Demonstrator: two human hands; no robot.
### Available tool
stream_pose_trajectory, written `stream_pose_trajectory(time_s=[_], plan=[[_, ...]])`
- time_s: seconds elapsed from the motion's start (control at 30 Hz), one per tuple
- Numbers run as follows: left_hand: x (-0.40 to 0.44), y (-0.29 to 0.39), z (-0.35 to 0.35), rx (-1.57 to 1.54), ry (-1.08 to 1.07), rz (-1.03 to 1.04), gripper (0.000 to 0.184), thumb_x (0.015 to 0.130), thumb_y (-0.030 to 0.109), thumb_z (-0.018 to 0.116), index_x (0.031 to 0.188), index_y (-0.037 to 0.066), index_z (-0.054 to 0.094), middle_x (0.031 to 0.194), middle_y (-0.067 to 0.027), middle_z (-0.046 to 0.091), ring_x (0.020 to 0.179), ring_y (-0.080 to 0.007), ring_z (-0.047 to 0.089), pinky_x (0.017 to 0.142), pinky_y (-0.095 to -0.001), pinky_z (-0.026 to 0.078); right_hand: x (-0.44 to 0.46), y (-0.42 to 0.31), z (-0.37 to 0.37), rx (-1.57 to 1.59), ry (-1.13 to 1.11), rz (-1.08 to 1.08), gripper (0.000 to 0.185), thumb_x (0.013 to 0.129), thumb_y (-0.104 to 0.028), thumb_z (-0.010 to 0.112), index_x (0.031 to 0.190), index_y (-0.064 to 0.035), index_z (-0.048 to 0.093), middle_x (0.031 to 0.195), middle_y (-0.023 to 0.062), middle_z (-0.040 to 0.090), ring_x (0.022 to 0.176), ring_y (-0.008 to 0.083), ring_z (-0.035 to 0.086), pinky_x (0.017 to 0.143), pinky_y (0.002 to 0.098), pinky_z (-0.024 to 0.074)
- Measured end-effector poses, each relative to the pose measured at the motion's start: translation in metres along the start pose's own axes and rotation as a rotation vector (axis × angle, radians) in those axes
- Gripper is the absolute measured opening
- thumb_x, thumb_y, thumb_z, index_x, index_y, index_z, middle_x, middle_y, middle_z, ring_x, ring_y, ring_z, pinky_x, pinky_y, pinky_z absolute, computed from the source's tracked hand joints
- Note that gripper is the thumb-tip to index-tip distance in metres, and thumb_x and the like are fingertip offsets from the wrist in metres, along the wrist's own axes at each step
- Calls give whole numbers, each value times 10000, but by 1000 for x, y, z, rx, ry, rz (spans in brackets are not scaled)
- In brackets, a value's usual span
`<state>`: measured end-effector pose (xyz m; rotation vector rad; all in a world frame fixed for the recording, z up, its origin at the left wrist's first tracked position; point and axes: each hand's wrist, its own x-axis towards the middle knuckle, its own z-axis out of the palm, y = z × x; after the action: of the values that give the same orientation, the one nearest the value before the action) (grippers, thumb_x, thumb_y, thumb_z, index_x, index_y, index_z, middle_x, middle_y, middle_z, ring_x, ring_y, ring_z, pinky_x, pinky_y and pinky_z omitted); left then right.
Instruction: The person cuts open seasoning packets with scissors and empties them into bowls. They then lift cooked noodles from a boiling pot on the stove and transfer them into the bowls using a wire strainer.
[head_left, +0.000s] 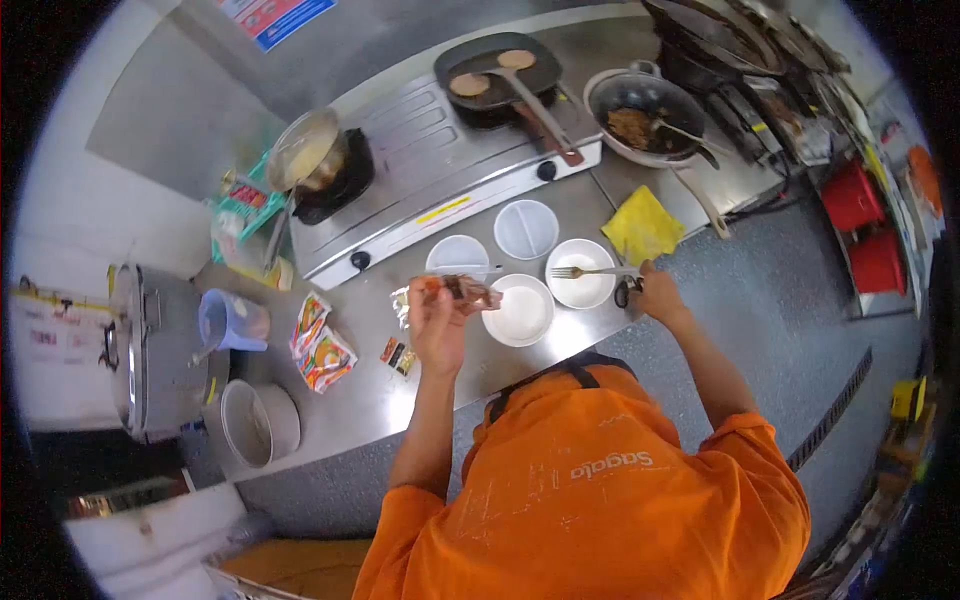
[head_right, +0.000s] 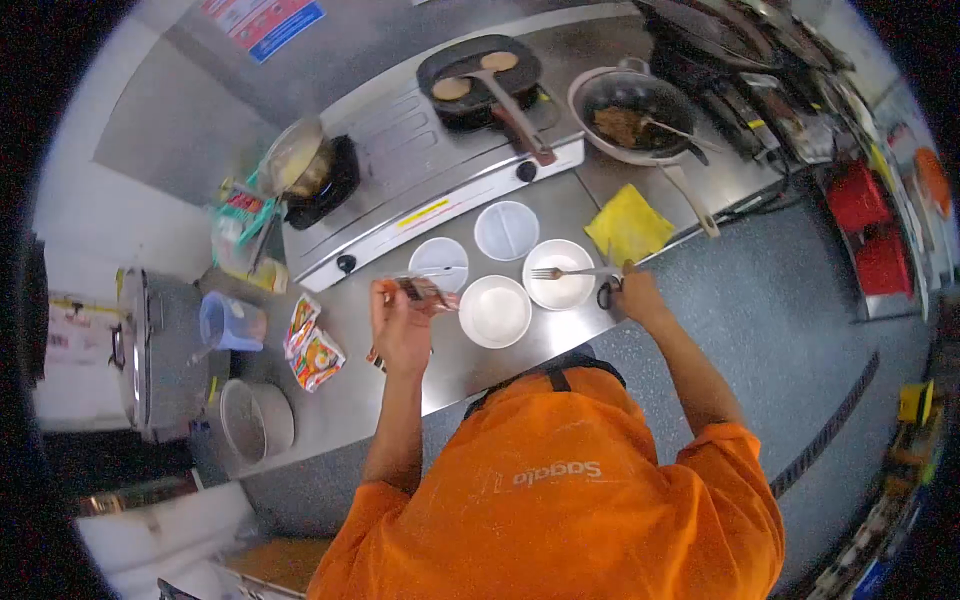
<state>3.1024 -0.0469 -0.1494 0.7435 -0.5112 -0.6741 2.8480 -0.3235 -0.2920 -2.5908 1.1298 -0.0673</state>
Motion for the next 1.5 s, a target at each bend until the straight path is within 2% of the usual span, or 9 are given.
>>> stream_pose_trajectory(time_s=[0.13,0.27,0.33,0.5,0.73,0.87,1.13,1.27,1.5], plan=[[-6,-23,-17,1,78,-34,180,970,137,515,1128,70,461,1053,-127,610,930,-248,648,786,-428,564,7,-1,-37,83,-38,-57,241,770,-182,713,908,-4,629,914,199,665,841,380,659,731,458,517],[-11,-34,-24,3,34,-124,224,961,128,535,1159,54,464,1062,-110,598,958,-231,637,774,-370,569,-1,-132,-140,758,28,-287,168,857,-182,656,849,-15,666,867,133,642,794,304,616,709,376,480],[-13,-45,-23,21,42,-154,222,960,118,533,1160,50,464,1067,-109,598,949,-222,638,773,-358,568,2,-184,-160,720,-75,-691,209,881,-202,633,835,-5,685,844,128,624,806,286,567,770,364,458],[-21,-45,-29,145,95,-231,230,950,71,529,1168,40,467,1079,-101,599,931,-187,637,778,-322,561,36,-235,-123,416,-134,-824,262,884,-259,626,842,-13,707,854,142,631,840,304,567,824,377,440],[-28,-57,-43,123,103,-311,277,920,7,519,1189,52,473,1108,-95,598,955,-178,626,783,-291,551,77,-245,-86,540,-518,-882,134,819,-160,683,854,-32,695,820,115,625,796,273,606,734,366,469],[-29,-57,-56,153,118,-379,346,903,-62,475,1229,53,458,1193,-128,558,1074,-260,612,840,-375,580,89,-250,-80,389,-588,-995,80,797,-106,683,846,-43,685,863,102,607,827,273,599,747,365,464],[-8,-41,-64,761,-194,-760,547,821,-99,527,1352,-22,420,1157,-156,603,943,-246,669,828,-351,574,92,-224,-29,156,-270,-1323,46,796,-148,648,795,-111,675,879,71,580,869,287,559,747,396,462],[-5,-58,-67,704,-162,-879,534,802,-87,517,1328,-31,442,1056,-164,640,852,-259,692,723,-350,591,93,-209,-12,109,-148,-1377,93,787,-168,605,786,-91,656,912,63,566,883,271,547,735,384,457],[8,-70,-63,1307,-533,-746,367,807,56,556,1152,-67,533,791,-172,656,648,-256,683,564,-353,548,101,-196,16,152,-270,-1279,60,733,-166,642,723,-111,663,898,28,570,982,227,529,779,367,451]])
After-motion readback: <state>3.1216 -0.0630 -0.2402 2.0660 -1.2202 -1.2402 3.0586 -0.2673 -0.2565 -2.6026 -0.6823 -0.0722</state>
